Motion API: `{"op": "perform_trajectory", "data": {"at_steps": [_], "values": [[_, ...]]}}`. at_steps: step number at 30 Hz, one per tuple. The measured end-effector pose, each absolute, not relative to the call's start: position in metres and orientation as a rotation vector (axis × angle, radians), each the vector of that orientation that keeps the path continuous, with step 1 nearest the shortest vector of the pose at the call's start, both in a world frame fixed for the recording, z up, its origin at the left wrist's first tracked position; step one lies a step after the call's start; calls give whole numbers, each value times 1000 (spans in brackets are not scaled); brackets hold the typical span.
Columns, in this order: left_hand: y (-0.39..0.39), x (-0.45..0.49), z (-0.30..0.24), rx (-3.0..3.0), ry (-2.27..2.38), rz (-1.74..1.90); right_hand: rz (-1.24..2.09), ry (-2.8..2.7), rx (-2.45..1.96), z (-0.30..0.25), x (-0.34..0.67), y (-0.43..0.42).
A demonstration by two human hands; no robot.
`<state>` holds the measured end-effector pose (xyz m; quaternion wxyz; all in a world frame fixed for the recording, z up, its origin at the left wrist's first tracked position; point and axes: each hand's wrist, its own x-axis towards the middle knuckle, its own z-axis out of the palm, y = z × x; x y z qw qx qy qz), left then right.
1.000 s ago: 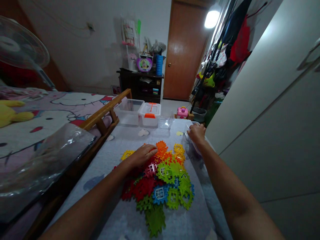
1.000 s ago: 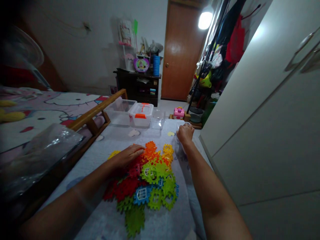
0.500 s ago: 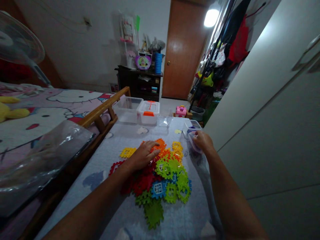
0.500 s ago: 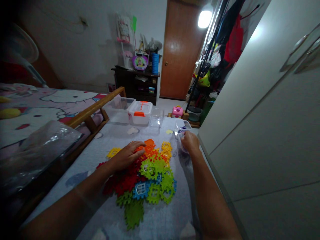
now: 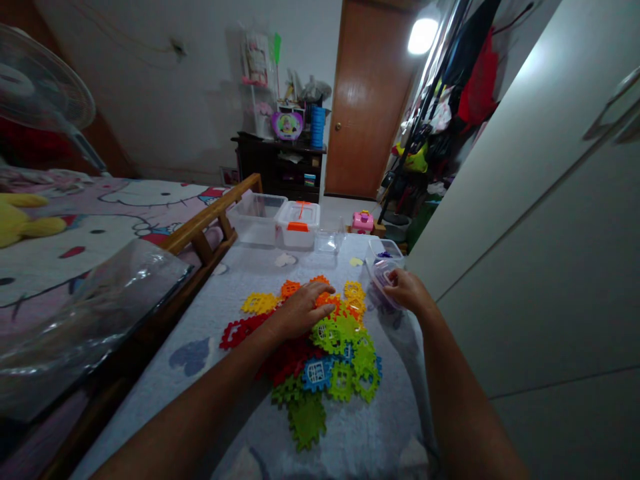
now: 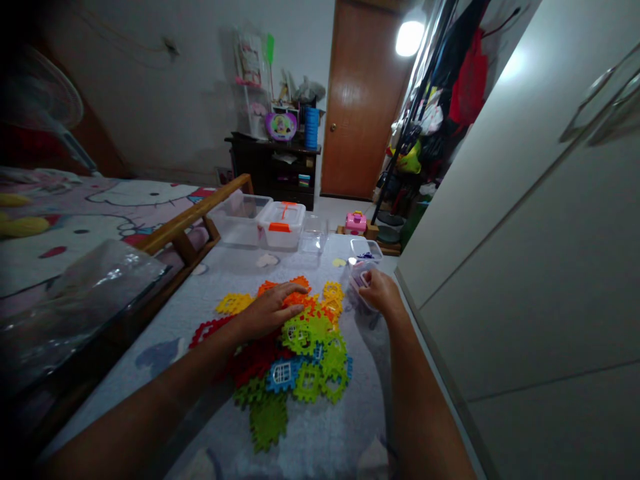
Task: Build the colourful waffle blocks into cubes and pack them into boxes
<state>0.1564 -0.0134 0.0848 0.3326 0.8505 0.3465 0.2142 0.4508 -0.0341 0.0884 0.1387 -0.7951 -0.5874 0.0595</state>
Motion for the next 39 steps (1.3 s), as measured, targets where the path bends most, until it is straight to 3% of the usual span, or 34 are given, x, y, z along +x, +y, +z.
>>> {"op": "perform_trajectory", "data": {"at_steps": [4,15,21,24,27,39], "values": [[-6,183,86,2180,934,595,229,-1924,-2120,88,443,-49],[9,239,83,2000,1220,694,-68,-2135,-1790,88,391,-83],[1,216,84,1876,1177,891,78,-1553,-1609,79,400,-79],[-1,203,85,1857,1170,952,305,-1206,-1698,67,402,-67],[-6,191,87,1873,1198,1001,584,-1249,-1734,60,393,-59],[-18,167,79,1833,1356,1069,685,-1319,-1443,39,368,-55]]}}
